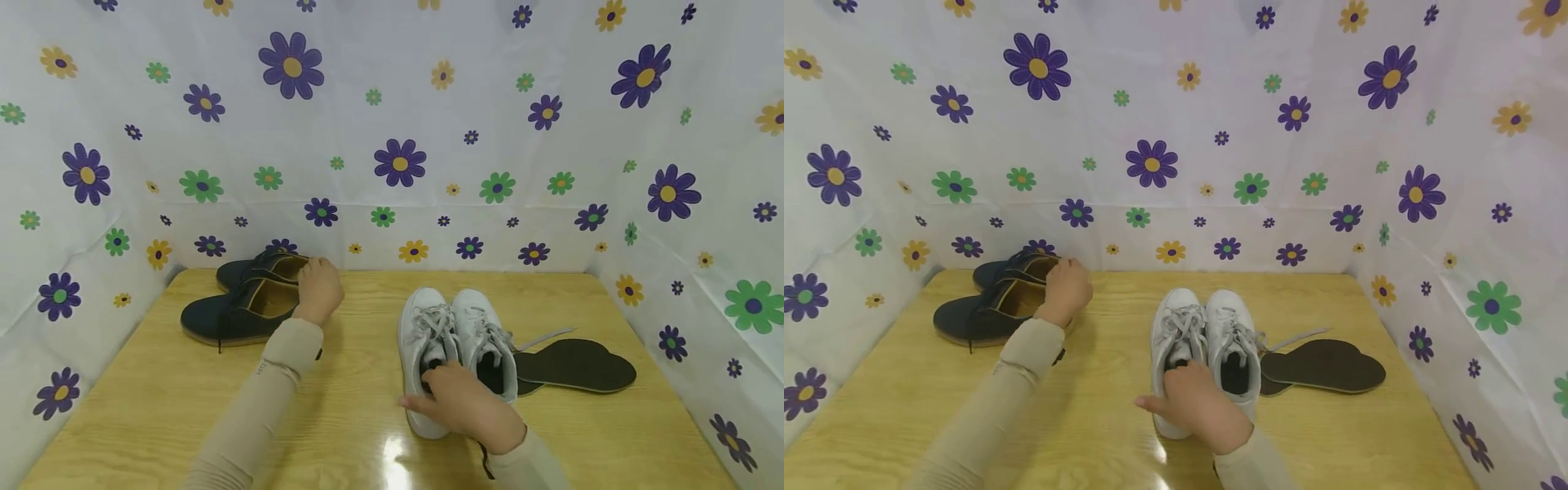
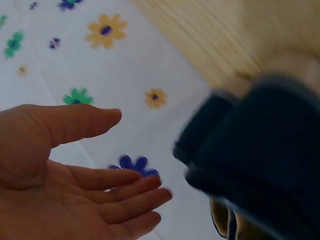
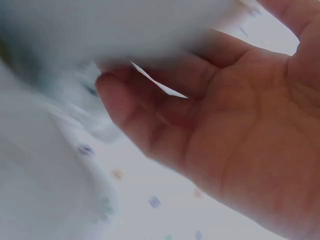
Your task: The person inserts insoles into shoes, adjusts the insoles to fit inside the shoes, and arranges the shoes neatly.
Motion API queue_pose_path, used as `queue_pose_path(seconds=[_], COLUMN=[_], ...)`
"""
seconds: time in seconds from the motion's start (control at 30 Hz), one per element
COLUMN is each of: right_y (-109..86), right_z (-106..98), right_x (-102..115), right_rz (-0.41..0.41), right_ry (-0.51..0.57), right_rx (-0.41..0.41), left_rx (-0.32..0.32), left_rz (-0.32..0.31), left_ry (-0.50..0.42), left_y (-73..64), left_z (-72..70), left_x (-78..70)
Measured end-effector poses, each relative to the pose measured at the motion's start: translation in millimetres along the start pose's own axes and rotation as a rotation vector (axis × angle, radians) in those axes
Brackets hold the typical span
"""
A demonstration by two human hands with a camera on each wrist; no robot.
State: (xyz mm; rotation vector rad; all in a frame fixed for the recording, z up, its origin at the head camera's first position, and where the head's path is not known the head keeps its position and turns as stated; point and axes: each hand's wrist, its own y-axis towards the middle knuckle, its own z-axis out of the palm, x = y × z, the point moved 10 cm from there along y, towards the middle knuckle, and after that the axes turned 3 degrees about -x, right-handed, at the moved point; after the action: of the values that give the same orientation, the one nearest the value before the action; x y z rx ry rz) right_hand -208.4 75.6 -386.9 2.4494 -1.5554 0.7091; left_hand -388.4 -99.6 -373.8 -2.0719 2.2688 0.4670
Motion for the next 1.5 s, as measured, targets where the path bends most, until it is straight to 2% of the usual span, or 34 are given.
queue_pose_path(seconds=[0.1,0.2,0.3,0.4,0.5,0.6,0.67,0.77,0.83,0.97,1.0,1.1,1.17,1.27,1.37,1.5], right_y=[-19.0,-42.3,-65.5,-81.1,-90.5,-96.4,-98.4,-99.5,-100.4,-102.9,-103.3,-103.8,-103.1,-101.3,-100.7,-102.2], right_z=[-32,-64,-89,-104,-113,-117,-120,-123,-125,-127,-127,-128,-127,-126,-126,-127], right_x=[12,16,12,5,1,1,1,-2,-5,-11,-12,-13,-12,-10,-8,-9], right_rz=[-0.064,-0.090,-0.093,-0.098,-0.128,-0.150,-0.172,-0.171,-0.164,-0.146,-0.145,-0.148,-0.153,-0.169,-0.182,-0.175], right_ry=[0.127,0.184,0.206,0.221,0.184,0.140,0.120,0.122,0.123,0.123,0.122,0.122,0.122,0.124,0.117,0.113], right_rx=[-0.075,-0.210,-0.370,-0.493,-0.595,-0.672,-0.711,-0.731,-0.739,-0.757,-0.762,-0.766,-0.760,-0.751,-0.750,-0.757], left_rx=[0.083,0.180,0.216,0.188,0.124,0.065,0.034,0.046,0.097,0.219,0.233,0.240,0.215,0.173,0.155,0.183], left_rz=[-0.064,-0.095,-0.111,-0.109,-0.095,-0.044,0.019,0.114,0.171,0.249,0.270,0.335,0.389,0.433,0.432,0.423], left_ry=[0.075,0.091,0.108,0.153,0.163,0.130,0.115,0.112,0.119,0.084,0.077,0.082,0.116,0.163,0.156,0.093], left_y=[11.1,16.5,20.0,24.3,27.5,24.3,19.6,8.3,-1.9,-25.6,-31.8,-50.4,-62.3,-76.4,-84.2,-92.3], left_z=[5.0,15.8,26.0,32.3,35.6,37.3,37.6,38.6,41.1,46.1,46.9,49.1,50.9,51.8,51.6,52.1], left_x=[18.9,29.5,34.6,34.2,27.9,15.6,3.3,-16.2,-28.4,-47.7,-51.6,-61.8,-67.2,-71.4,-70.5,-66.2])
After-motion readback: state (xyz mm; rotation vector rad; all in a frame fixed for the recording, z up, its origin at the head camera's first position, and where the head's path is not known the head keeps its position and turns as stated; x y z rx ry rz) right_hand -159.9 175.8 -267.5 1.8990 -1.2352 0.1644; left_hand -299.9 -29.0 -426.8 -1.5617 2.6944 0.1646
